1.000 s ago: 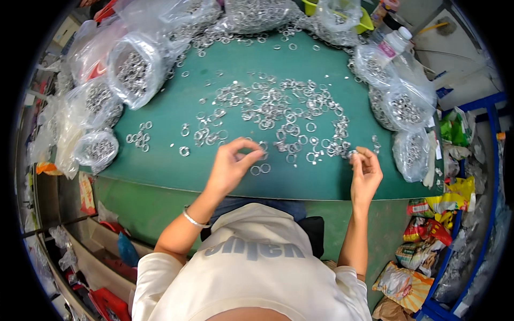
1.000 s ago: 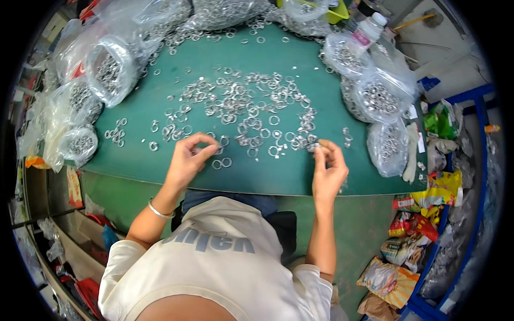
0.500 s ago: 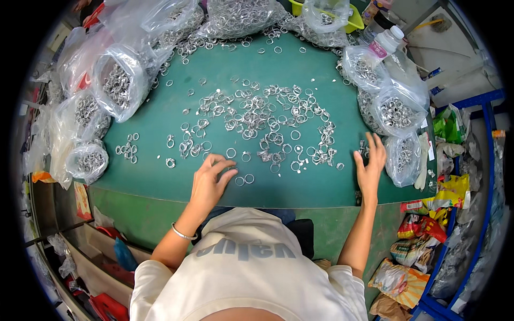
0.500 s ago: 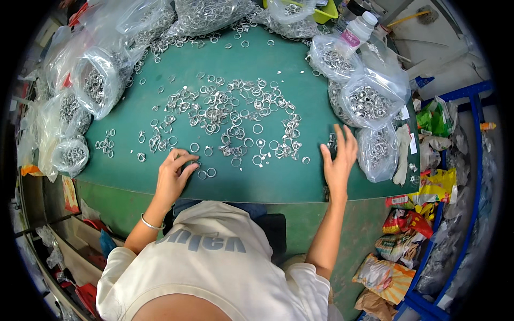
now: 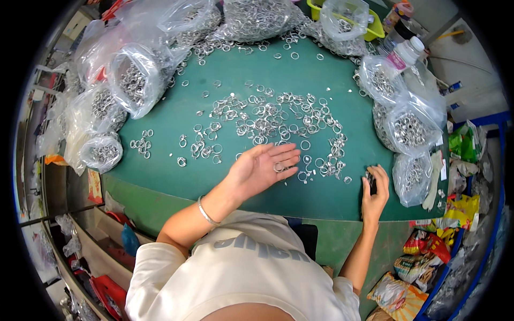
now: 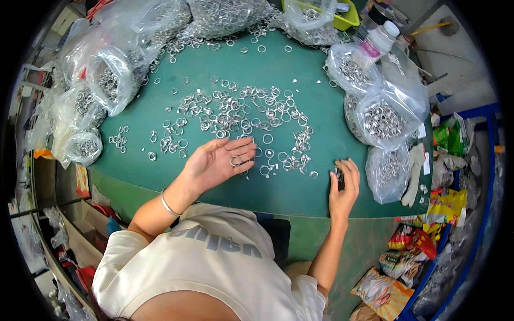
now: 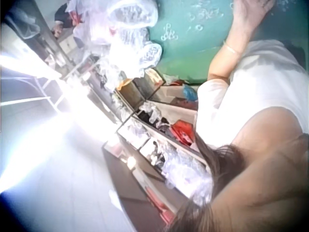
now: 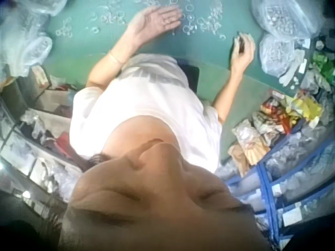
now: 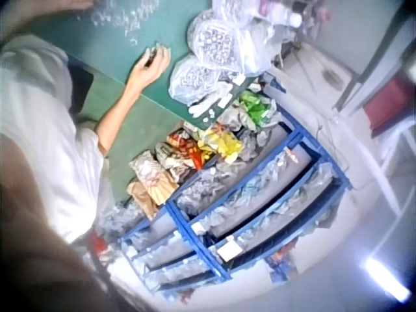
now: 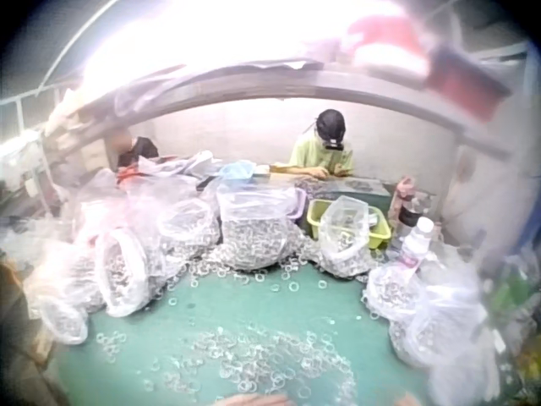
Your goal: The person gathers and sorts small silver-colored metal rings on a green work surface by hand, moving them from a loose pile into their palm and then placing them aside.
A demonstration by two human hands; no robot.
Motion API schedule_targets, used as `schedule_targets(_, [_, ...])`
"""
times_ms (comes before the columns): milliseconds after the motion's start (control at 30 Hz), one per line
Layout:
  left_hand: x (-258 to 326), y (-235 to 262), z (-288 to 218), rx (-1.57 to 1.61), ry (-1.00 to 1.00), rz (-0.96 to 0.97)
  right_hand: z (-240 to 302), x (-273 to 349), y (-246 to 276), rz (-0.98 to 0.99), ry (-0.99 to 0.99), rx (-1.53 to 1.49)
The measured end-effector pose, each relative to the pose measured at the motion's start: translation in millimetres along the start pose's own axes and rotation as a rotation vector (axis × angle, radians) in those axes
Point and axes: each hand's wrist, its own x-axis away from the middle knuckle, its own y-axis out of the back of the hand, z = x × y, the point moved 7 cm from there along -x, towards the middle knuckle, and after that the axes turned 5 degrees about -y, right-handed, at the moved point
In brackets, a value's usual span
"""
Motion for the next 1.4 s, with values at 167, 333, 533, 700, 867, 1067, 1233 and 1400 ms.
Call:
schedule_targets(167, [0, -11, -9, -0.103, -0.069, 0.099, 47, 0, -7, 0.042, 0.012, -0.087])
schedule_targets(333, [30, 15, -47, -0.823, -0.45, -0.081, 91, 1, -47, 0.342, 0.092, -0.126])
schedule_targets(533, [80, 64, -97, -0.898, -0.621, -0.339, 126, -22, -94, 0.267, 0.202, 0.13])
schedule_targets(700, [130, 106, -147, -0.712, -0.658, -0.423, 111, -27, -114, 0.251, 0.287, 0.172])
schedule_targets(867, [150, 125, -161, -0.401, -0.699, -0.32, 125, -26, -108, 0.122, 0.305, 0.21])
schedule_targets(1067, [157, 121, -172, -0.331, -0.666, -0.213, 214, -7, -155, 0.373, 0.24, -0.263])
schedule_targets(1233, [174, 139, -175, -0.482, -0.758, -0.364, 305, 16, -231, 0.616, 0.512, -0.416])
schedule_targets(1400, [209, 158, -182, -0.958, -0.914, -0.798, 366, 18, -304, 0.579, 0.789, -0.338])
